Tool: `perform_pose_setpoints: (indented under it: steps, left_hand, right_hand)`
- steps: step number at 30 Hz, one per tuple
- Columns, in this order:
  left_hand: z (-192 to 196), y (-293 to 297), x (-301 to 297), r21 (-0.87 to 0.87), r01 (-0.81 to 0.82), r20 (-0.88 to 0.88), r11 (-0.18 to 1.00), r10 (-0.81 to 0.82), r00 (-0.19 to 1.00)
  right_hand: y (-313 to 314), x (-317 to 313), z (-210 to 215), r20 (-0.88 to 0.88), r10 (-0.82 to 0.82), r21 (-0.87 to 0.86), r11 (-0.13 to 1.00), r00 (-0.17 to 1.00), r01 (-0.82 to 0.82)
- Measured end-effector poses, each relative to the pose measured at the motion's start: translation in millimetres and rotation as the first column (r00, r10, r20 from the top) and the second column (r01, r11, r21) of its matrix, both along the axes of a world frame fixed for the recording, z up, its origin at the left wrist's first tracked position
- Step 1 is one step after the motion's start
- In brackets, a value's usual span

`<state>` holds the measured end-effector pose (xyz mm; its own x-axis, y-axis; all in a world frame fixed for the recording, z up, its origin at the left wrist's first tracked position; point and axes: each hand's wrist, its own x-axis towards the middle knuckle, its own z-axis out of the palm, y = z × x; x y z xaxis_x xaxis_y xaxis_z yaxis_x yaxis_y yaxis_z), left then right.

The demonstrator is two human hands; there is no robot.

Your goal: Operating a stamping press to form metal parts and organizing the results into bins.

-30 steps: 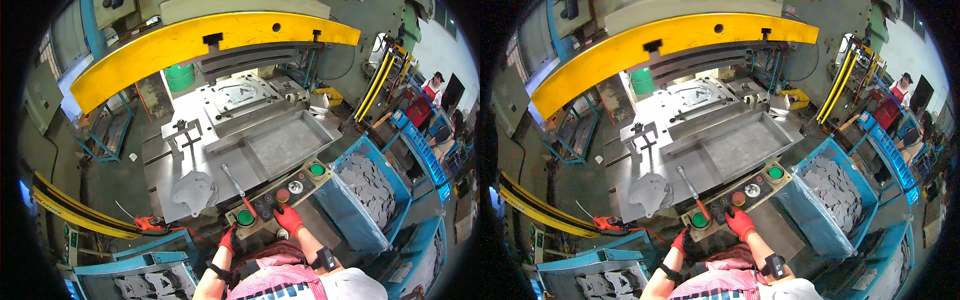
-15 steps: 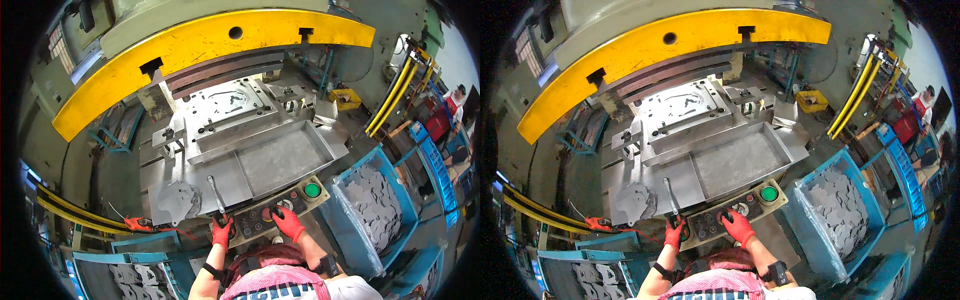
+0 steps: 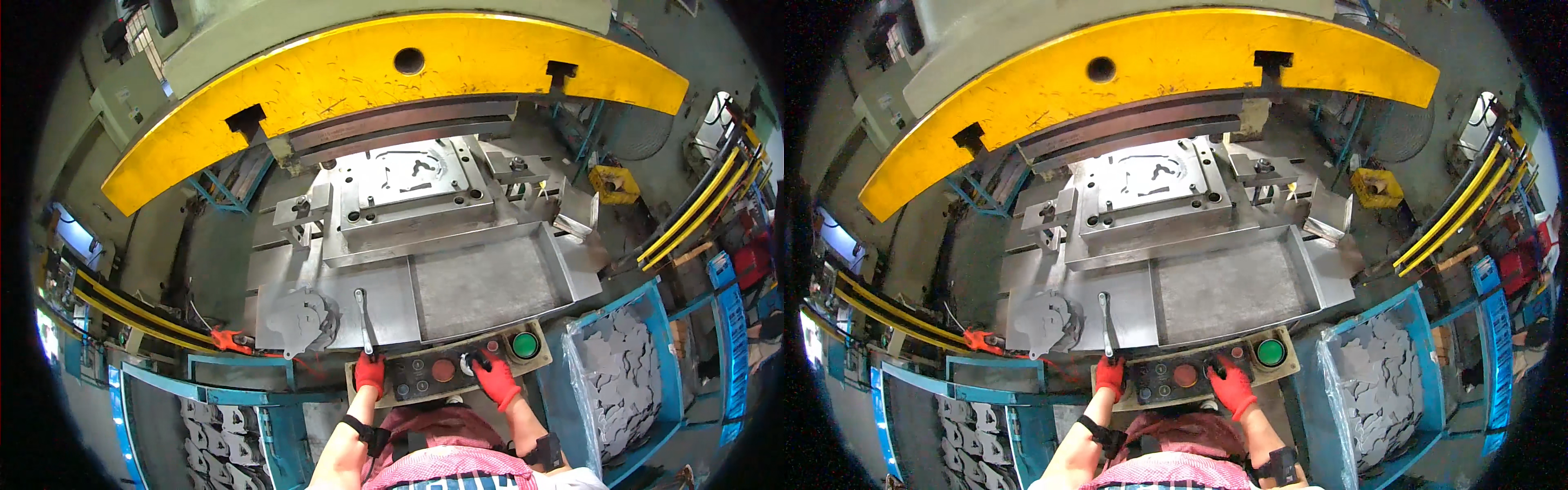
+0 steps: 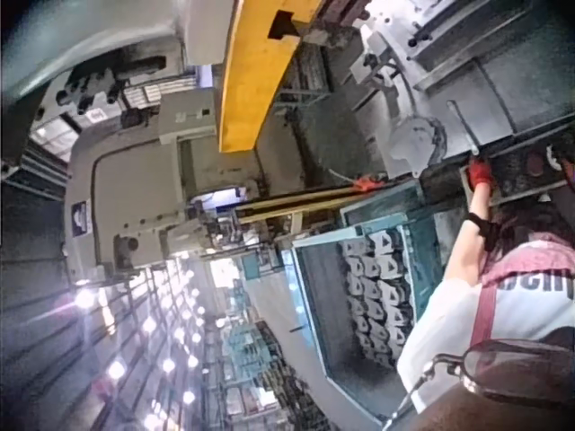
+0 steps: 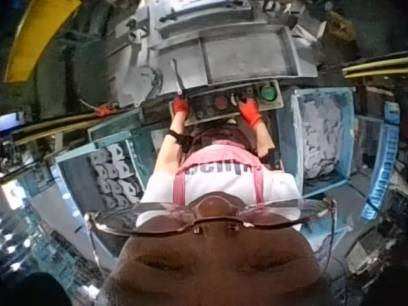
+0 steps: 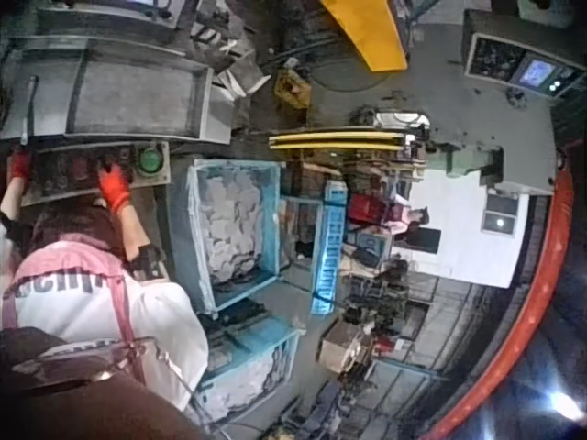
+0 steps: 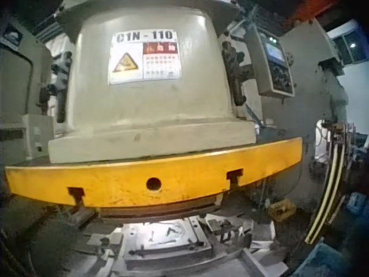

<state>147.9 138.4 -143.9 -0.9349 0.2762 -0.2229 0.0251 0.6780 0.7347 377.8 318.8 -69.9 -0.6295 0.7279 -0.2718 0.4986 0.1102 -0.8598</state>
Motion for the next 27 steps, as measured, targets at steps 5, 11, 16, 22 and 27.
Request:
perform_pose_setpoints:
  steps: [5, 11, 16, 22, 27]
  left_hand:
    - [16.3, -1.7, -7.0, 0.258, -0.101, 0.387, 0.961, -0.007, 0.922]
    - [10.5, -28.1, -42.7, 0.645, -0.502, 0.739, 0.576, -0.637, 0.22]
    - [71.3, -33.5, -38.1, 0.693, -0.467, 0.685, 0.549, -0.702, 0.192]
    - [150.8, 19.6, -35.9, 0.598, 0.173, 0.383, 0.783, -0.468, 0.796]
    - [206.9, 120.7, -69.0, 0.532, 0.331, 0.181, 0.779, -0.487, 0.855]
  right_hand:
    - [13.3, -19.3, 36.0, -0.074, -0.005, 0.187, 0.982, 0.997, 0.019]
    - [27.9, -47.0, 53.6, -0.194, -0.046, 0.179, 0.98, 0.98, 0.081]
    - [33.3, -57.0, 45.0, -0.242, -0.089, 0.098, 0.988, 0.966, 0.116]
    - [44.3, -63.7, 40.9, -0.28, -0.075, 0.032, 0.996, 0.957, 0.088]
    - [55.6, -52.6, 67.7, -0.188, -0.037, 0.247, 0.965, 0.981, 0.084]
